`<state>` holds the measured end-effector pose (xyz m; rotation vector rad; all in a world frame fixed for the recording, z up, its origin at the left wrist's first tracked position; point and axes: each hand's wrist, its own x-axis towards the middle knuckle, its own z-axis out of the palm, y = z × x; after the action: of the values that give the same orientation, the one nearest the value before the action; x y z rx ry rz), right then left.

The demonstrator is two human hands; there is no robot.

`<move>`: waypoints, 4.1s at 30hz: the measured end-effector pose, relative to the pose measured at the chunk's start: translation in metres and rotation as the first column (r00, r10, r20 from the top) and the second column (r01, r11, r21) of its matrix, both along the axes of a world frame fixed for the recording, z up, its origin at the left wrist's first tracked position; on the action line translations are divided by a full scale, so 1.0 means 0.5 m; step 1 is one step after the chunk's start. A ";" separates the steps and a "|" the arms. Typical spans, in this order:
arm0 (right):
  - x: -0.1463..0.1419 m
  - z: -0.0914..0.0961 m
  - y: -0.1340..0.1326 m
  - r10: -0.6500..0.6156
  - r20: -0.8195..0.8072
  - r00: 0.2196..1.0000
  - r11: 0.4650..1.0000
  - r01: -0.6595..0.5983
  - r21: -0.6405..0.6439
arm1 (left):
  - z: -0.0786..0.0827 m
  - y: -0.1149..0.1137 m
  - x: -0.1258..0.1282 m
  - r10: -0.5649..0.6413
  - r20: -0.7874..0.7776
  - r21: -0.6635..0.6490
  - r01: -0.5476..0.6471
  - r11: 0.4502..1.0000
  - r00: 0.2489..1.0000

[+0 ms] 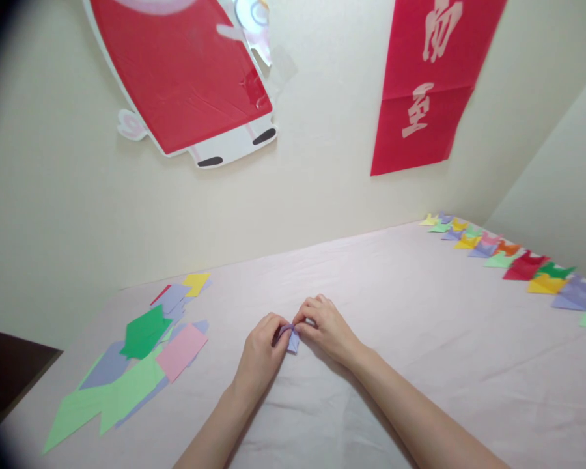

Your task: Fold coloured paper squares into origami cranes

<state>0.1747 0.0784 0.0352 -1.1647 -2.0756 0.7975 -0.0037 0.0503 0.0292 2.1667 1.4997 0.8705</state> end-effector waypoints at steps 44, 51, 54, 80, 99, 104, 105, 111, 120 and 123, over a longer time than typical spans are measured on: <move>-0.016 -0.008 -0.005 -0.092 0.100 0.991 0.996 0.090 0.025 | 0.023 0.015 -0.005 -0.064 0.183 -0.109 0.084 0.990 0.981; -0.015 0.000 -0.007 -0.084 0.084 0.993 0.996 0.083 0.014 | 0.027 0.014 -0.007 -0.047 0.291 -0.127 0.087 0.988 0.956; -0.015 0.002 -0.007 -0.079 0.088 0.993 0.997 0.078 0.015 | 0.029 0.017 -0.012 -0.059 0.312 -0.142 0.108 0.984 0.948; -0.010 -0.002 -0.004 -0.005 -0.055 0.998 0.999 0.007 0.033 | 0.026 0.005 0.003 0.010 0.310 -0.174 0.047 0.984 0.951; -0.013 -0.006 -0.011 -0.204 -0.325 0.923 0.973 0.228 0.037 | 0.040 0.001 0.063 0.392 0.761 -0.587 0.290 0.756 0.517; -0.017 -0.005 -0.016 -0.164 -0.204 0.965 0.976 0.189 0.112 | 0.023 0.002 0.075 0.280 0.767 -0.489 0.243 0.838 0.577; -0.017 -0.004 -0.017 -0.159 -0.171 0.972 0.971 0.185 0.149 | 0.017 0.002 0.075 0.248 0.754 -0.464 0.226 0.856 0.608; -0.015 -0.006 -0.015 -0.049 -0.181 0.982 0.976 0.086 0.201 | 0.007 0.004 0.070 0.229 0.727 -0.510 0.286 0.811 0.647; -0.010 0.009 -0.014 -0.039 -0.303 0.952 0.999 0.034 -0.021 | 0.038 0.013 0.045 0.221 0.728 -0.593 0.434 0.678 0.649; -0.010 0.007 -0.013 -0.077 -0.336 0.939 0.994 0.047 -0.096 | 0.045 0.013 0.033 0.191 0.734 -0.593 0.477 0.649 0.652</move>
<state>0.1696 0.0716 0.0389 -1.0473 -1.7270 0.9911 0.0130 0.0570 0.0514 1.0423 0.9234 0.7325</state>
